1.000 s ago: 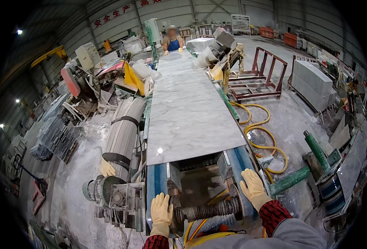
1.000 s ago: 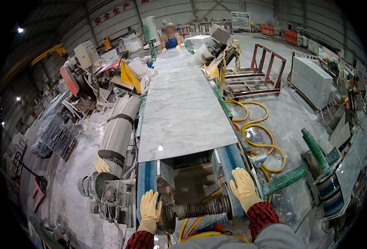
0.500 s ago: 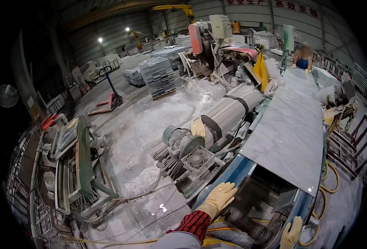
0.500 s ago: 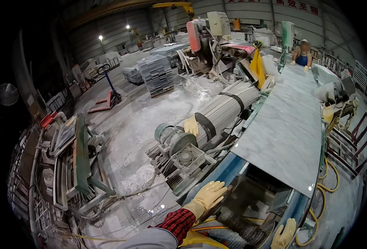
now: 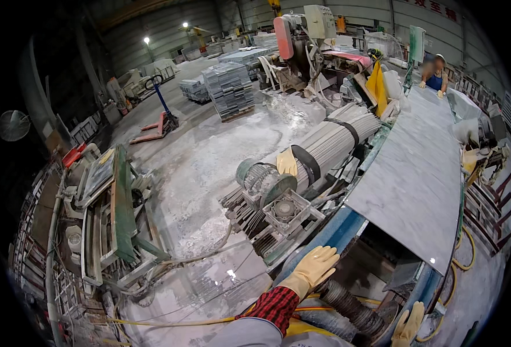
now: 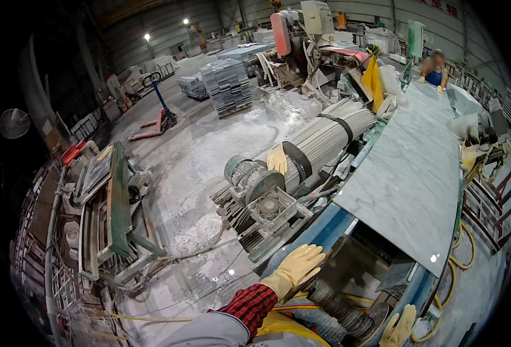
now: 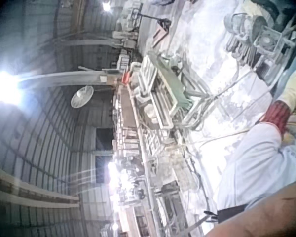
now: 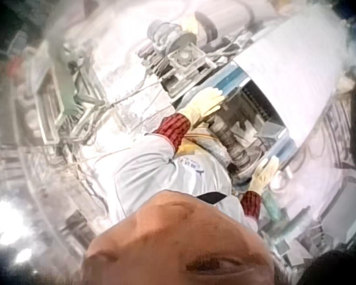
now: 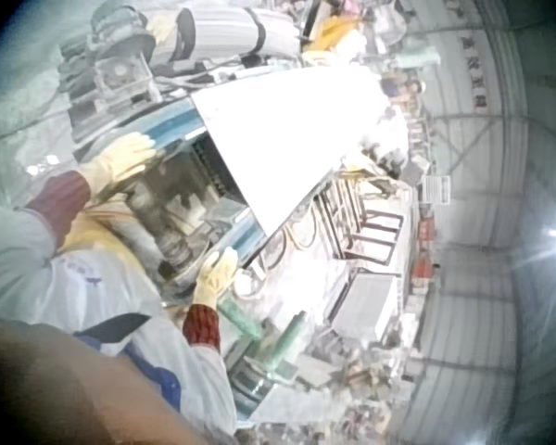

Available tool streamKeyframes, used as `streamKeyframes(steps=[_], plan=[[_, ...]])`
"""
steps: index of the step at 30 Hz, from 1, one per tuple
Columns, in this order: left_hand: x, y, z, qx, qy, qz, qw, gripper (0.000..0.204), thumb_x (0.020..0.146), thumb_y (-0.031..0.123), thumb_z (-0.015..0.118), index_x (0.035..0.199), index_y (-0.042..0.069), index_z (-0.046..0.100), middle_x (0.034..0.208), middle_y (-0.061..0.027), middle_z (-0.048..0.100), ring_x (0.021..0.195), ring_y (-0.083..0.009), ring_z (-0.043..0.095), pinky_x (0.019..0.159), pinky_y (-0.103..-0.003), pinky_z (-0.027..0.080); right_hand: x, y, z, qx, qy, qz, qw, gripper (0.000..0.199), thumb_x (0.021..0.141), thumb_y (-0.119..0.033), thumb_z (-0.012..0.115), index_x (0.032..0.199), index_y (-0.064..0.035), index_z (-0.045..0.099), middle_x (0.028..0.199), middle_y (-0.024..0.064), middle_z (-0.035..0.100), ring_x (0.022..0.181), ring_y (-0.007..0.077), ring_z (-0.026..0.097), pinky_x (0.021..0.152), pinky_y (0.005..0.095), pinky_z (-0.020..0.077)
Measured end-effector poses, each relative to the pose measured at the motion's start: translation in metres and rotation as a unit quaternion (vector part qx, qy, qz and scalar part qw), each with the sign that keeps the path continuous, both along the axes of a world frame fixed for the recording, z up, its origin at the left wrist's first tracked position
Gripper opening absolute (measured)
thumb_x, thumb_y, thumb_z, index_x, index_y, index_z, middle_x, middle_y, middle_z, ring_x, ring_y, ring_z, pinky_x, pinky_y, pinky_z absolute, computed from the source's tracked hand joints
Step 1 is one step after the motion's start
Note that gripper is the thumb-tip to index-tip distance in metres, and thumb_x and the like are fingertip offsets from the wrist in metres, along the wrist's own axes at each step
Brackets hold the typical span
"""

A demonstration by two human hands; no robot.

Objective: The person repeatedly feeds large rectangular stone slabs into a conveyor-fed polishing machine, guides them through the rollers, and removes them at the exit. The person handles each slab by hand, aligning and positioning it for processing, then stacks or places the finished slabs aside.

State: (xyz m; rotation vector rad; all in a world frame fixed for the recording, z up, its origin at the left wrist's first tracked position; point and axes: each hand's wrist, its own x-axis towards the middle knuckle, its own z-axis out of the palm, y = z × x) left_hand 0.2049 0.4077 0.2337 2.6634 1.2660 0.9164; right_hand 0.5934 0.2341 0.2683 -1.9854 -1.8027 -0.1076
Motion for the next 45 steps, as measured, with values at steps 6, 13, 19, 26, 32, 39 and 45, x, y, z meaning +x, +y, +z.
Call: streamKeyframes(steps=[6,13,19,26,32,39,45], plan=[[0.0,0.0,-0.005,-0.043,0.043,0.004,0.998,0.042,0.097,0.025,0.061,0.134,0.005,0.055,0.14,-0.0157,0.054,0.135,-0.0336,0.049,0.117,-0.046,0.034,0.037,-0.005,-0.072,0.045,-0.054,-0.007,0.998,0.054,0.101,-0.003,0.055,0.154,-0.0034,0.041,0.16,0.0183,0.038,0.147,0.0357,0.038,0.122,0.0453,0.0325],[-0.002,-0.003,-0.004,-0.036,0.044,0.002,0.998,0.044,0.096,0.026,0.061,0.135,0.005,0.055,0.14,-0.016,0.054,0.133,-0.0342,0.049,0.117,-0.046,0.035,0.05,-0.003,-0.104,0.061,0.064,-0.051,0.995,0.051,0.101,-0.002,0.055,0.152,-0.0025,0.045,0.158,0.0105,0.043,0.147,0.0235,0.038,0.12,0.0335,0.0326],[-0.002,-0.005,-0.003,-0.036,0.049,0.0,0.998,0.044,0.096,0.025,0.061,0.135,0.005,0.055,0.14,-0.0158,0.054,0.132,-0.0348,0.049,0.116,-0.046,0.035,0.013,0.006,-0.063,0.125,0.613,-0.105,0.773,0.057,0.104,-0.02,0.06,0.156,-0.0079,0.038,0.156,-0.0005,0.043,0.143,0.0101,0.04,0.116,0.0227,0.0324],[0.0,-0.006,-0.006,-0.019,0.042,-0.004,0.999,0.043,0.096,0.025,0.062,0.133,0.004,0.058,0.138,-0.0164,0.055,0.13,-0.035,0.051,0.115,-0.046,0.036,0.04,0.005,-0.1,0.112,0.49,-0.141,0.853,0.044,0.106,-0.007,0.051,0.149,-0.0027,0.045,0.157,0.0116,0.044,0.145,0.0237,0.043,0.118,0.0316,0.0349],[0.002,-0.006,-0.003,-0.023,0.049,-0.005,0.999,0.042,0.095,0.024,0.063,0.131,0.003,0.059,0.136,-0.0164,0.057,0.13,-0.0346,0.05,0.114,-0.045,0.037,0.046,-0.004,-0.106,0.038,0.105,-0.102,0.989,0.039,0.101,-0.003,0.053,0.14,0.0022,0.052,0.15,0.02,0.048,0.139,0.0347,0.047,0.118,0.0414,0.0363],[0.002,-0.005,-0.002,0.002,0.048,-0.021,0.999,0.041,0.09,0.022,0.067,0.126,0.003,0.061,0.132,-0.0173,0.058,0.123,-0.0359,0.053,0.107,-0.046,0.041,0.032,0.002,-0.059,0.111,-0.024,-0.036,0.993,0.038,0.087,-0.004,0.061,0.124,0.0051,0.058,0.127,0.0289,0.059,0.121,0.0488,0.054,0.108,0.0539,0.0412],[0.01,-0.006,0.003,-0.018,0.064,-0.03,0.997,0.044,0.087,0.019,0.07,0.126,0.001,0.061,0.13,-0.0185,0.059,0.122,-0.0372,0.053,0.106,-0.047,0.041,0.031,-0.002,-0.053,0.163,-0.054,-0.015,0.985,0.036,0.085,-0.001,0.064,0.12,0.004,0.058,0.121,0.0291,0.06,0.114,0.049,0.056,0.104,0.0539,0.0442]])
